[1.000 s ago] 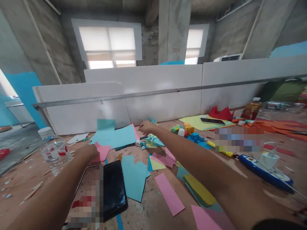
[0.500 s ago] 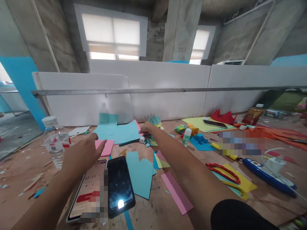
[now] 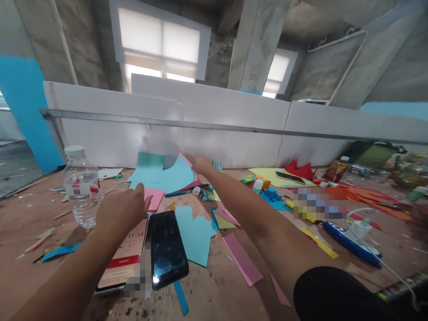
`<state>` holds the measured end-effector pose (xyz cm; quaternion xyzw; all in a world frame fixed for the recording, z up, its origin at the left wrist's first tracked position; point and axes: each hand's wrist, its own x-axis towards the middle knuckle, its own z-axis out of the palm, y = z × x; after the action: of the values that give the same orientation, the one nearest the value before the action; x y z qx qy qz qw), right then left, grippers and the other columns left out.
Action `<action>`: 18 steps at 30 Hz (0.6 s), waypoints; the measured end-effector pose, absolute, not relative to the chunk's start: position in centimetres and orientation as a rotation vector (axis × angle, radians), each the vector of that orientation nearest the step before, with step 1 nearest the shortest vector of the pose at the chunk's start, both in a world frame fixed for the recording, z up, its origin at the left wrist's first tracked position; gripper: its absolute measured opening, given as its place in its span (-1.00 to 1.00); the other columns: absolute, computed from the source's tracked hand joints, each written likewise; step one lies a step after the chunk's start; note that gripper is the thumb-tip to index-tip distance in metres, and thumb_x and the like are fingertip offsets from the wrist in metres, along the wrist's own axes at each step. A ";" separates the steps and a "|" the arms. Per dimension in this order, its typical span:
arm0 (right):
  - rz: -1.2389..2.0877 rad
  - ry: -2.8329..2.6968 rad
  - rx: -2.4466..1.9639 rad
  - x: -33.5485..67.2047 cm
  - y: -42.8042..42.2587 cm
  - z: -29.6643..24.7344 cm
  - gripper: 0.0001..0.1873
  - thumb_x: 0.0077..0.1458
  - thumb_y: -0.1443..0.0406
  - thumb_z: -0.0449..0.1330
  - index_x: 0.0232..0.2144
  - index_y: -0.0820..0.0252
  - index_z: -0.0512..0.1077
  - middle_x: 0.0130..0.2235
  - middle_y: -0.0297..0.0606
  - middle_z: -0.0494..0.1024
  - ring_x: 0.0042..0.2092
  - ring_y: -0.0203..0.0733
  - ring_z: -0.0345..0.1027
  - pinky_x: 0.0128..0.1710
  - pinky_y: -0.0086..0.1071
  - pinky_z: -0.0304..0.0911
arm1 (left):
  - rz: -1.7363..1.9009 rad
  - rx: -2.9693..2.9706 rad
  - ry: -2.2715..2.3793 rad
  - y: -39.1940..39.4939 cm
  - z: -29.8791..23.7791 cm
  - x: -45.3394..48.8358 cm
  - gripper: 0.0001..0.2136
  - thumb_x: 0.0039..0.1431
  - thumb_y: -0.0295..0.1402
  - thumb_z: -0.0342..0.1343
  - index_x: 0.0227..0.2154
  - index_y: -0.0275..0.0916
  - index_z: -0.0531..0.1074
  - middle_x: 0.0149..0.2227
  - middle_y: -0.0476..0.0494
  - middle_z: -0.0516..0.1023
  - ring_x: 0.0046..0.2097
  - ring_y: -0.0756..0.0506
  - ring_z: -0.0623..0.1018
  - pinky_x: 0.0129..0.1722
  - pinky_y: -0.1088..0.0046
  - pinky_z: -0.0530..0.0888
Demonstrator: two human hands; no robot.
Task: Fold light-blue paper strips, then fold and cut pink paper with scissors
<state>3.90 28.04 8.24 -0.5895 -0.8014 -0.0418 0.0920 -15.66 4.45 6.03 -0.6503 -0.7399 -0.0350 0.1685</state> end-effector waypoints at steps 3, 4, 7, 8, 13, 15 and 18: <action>-0.285 -2.339 -1.597 3.3 27.5 10.4 -0.71 0.32 0.22 0.12 0.01 0.27 0.40 -0.01 -0.05 0.49 -0.01 -0.04 0.42 -0.03 -0.14 0.35 | -0.082 -1.900 -2.073 4.4 5.8 -15.3 -0.59 0.31 -0.16 -0.23 -0.18 -0.35 0.43 -0.33 -0.47 0.61 -0.26 -0.45 0.62 -0.38 0.15 0.43; -0.336 -2.308 -1.557 3.2 27.4 11.3 -0.72 0.34 0.24 0.08 0.00 0.27 0.40 -0.03 -0.02 0.50 -0.01 -0.02 0.42 -0.03 -0.15 0.33 | -0.076 -1.909 -2.063 4.5 5.6 -15.2 -0.60 0.31 -0.17 -0.23 -0.18 -0.35 0.42 -0.34 -0.47 0.61 -0.26 -0.46 0.62 -0.37 0.14 0.43; -0.451 -2.204 -1.477 3.1 26.9 14.6 -0.74 0.36 0.25 0.02 -0.04 0.26 0.40 -0.10 0.01 0.54 -0.05 0.02 0.44 -0.07 -0.16 0.29 | -0.065 -1.930 -2.047 4.7 5.2 -15.2 -0.60 0.31 -0.16 -0.23 -0.16 -0.34 0.41 -0.35 -0.46 0.62 -0.28 -0.46 0.62 -0.36 0.13 0.43; -0.481 -2.173 -1.458 3.2 26.7 16.0 -0.74 0.37 0.24 0.00 -0.04 0.25 0.40 -0.11 0.00 0.55 -0.07 0.02 0.44 -0.08 -0.16 0.29 | -0.058 -1.933 -2.056 4.7 5.1 -15.2 -0.59 0.32 -0.15 -0.24 -0.15 -0.33 0.41 -0.35 -0.46 0.62 -0.28 -0.46 0.62 -0.36 0.12 0.43; -0.520 -1.960 -1.049 6.0 24.5 22.9 -0.73 0.36 0.18 0.04 -0.10 0.25 0.42 -0.23 -0.16 0.55 -0.14 -0.10 0.44 -0.08 -0.21 0.27 | -0.067 -1.947 -2.064 4.4 5.4 -14.7 -0.57 0.31 -0.12 -0.21 -0.13 -0.35 0.42 -0.33 -0.49 0.60 -0.25 -0.49 0.61 -0.32 0.07 0.45; -0.364 -1.875 -0.805 8.2 22.3 24.6 -0.69 0.34 0.13 0.06 -0.15 0.26 0.44 -0.33 -0.26 0.50 -0.20 -0.18 0.44 -0.14 -0.28 0.31 | -0.219 -1.993 -2.028 4.3 5.7 -14.3 -0.55 0.29 -0.09 -0.16 -0.06 -0.37 0.40 -0.22 -0.51 0.59 -0.15 -0.51 0.59 -0.25 0.01 0.47; 0.001 -1.741 -0.646 12.3 17.6 24.6 -0.62 0.26 0.03 0.12 -0.19 0.24 0.43 -0.44 -0.36 0.43 -0.36 -0.29 0.42 -0.35 -0.40 0.31 | -0.880 -2.062 -2.150 4.5 6.7 -13.4 -0.36 0.20 0.04 -0.01 0.19 -0.32 0.22 0.10 -0.51 0.45 0.04 -0.45 0.52 -0.05 -0.01 0.45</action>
<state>12.28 17.61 24.57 -0.2786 -0.7506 0.0003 0.5992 -13.42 4.52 6.69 -0.6637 -0.6921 -0.2832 0.0176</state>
